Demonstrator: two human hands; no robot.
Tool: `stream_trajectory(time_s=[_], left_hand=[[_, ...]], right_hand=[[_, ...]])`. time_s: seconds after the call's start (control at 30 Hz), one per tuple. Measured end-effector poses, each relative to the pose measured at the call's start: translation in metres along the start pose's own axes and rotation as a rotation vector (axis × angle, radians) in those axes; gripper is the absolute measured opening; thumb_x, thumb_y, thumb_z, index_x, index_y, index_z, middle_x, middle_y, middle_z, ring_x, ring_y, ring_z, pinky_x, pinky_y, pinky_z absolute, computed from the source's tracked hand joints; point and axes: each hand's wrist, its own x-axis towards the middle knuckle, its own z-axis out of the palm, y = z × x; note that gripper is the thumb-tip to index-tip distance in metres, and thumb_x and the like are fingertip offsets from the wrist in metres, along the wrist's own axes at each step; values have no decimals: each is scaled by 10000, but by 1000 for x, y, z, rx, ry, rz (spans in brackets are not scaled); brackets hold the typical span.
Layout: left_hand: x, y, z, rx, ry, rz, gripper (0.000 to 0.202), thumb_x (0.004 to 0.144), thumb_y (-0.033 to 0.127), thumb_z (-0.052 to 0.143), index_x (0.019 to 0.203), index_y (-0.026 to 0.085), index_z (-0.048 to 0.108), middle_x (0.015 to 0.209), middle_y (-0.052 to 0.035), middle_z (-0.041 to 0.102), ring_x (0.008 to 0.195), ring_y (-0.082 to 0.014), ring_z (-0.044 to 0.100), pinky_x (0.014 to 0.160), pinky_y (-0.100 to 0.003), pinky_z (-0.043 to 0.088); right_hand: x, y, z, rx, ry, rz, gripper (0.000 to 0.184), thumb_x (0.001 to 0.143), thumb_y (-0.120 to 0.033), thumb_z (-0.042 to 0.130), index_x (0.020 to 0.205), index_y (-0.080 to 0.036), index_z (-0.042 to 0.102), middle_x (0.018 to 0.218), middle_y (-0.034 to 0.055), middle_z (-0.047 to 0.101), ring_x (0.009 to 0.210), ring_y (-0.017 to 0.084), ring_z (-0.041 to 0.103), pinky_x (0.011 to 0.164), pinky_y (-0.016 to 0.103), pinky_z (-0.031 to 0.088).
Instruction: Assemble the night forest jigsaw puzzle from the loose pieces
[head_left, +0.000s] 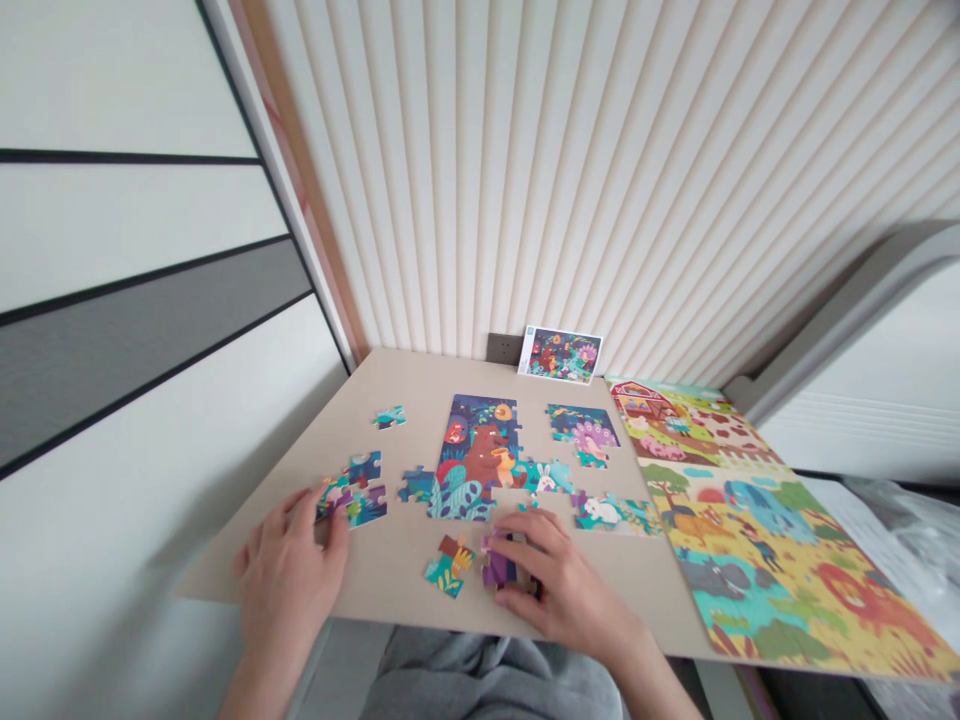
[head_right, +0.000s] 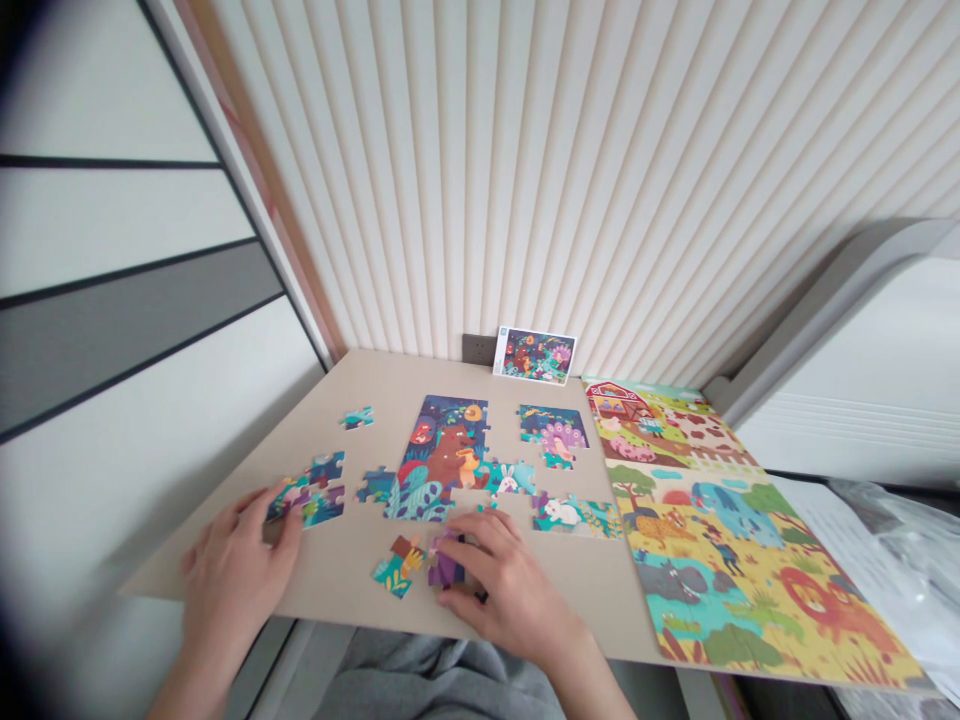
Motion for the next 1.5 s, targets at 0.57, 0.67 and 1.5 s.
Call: stream_trajectory(time_s=[0.57,0.67,1.5], left_hand=[[0,2,-5,-21,-10,8,445,1018,442,477,1392,231,592,1369,-158,613,1191,-396,575,986,-550,445],[0,3,-6,-23,-12,4,445,1020,446,474,1392,231,589,1380,-153,609,1198,-389,575,998,-541,442],[0,-1,-1,-18,-17,23,453,1000,487,449,1323,217,617,1370,-152,612,1192,-405,572,1020,-572,435]], right_hand=[[-11,12,13,-20,285,228,715,964,-291,670,1606,-299,355,1500,120,556,1401,324,506,1142,535,482],[-11,13,14,-21,303,225,713,964,-296,670,1604,-301,355,1497,115,560,1401,324,504,1141,540,479],[-37,93,-101,-291,349,316,555,977,-411,637,1506,-278,531,1462,124,611,1356,334,572,1129,557,485]])
